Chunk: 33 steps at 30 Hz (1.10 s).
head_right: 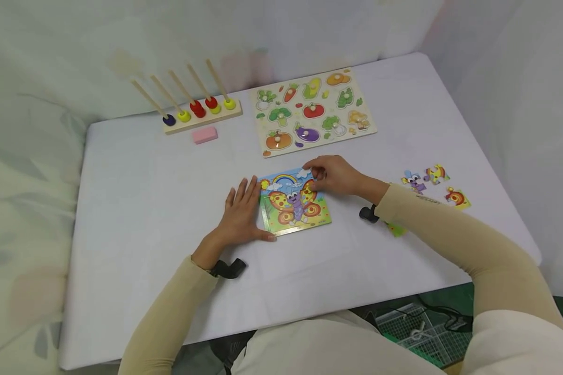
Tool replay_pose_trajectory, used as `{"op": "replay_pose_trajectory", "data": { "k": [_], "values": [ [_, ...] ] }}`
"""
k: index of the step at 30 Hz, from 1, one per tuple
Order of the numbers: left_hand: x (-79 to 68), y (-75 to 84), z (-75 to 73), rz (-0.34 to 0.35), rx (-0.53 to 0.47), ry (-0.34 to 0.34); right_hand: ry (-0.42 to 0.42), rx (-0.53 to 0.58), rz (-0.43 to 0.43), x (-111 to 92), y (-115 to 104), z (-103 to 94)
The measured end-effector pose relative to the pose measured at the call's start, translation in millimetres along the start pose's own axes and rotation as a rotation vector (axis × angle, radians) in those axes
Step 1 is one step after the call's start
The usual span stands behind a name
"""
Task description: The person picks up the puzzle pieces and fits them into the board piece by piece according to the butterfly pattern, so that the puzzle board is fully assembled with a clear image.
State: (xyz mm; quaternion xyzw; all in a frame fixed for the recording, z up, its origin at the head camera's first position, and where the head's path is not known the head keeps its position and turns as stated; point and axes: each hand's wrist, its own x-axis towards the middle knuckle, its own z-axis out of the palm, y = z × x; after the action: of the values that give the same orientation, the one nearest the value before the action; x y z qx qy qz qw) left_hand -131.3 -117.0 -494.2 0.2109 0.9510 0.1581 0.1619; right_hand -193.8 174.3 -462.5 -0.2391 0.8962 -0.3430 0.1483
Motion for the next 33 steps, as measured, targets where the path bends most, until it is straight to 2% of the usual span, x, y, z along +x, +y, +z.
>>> {"op": "replay_pose_trajectory", "data": {
  "k": [13,24,28,33],
  "values": [
    [1.6,0.3,0.1,0.0,0.02,-0.01,-0.004,-0.101,0.018,5.1,5.0,5.1],
    [0.6,0.3,-0.4,-0.009,0.031,-0.015,-0.018,-0.238,-0.033,5.9,5.0,6.4],
    [0.8,0.6,-0.5,-0.008,0.028,-0.009,-0.035,-0.293,-0.038,5.3,2.8,6.3],
    [1.0,0.7,-0.4,-0.013,0.025,-0.012,-0.089,-0.355,-0.003,4.3,-2.0,5.5]
  ]
}}
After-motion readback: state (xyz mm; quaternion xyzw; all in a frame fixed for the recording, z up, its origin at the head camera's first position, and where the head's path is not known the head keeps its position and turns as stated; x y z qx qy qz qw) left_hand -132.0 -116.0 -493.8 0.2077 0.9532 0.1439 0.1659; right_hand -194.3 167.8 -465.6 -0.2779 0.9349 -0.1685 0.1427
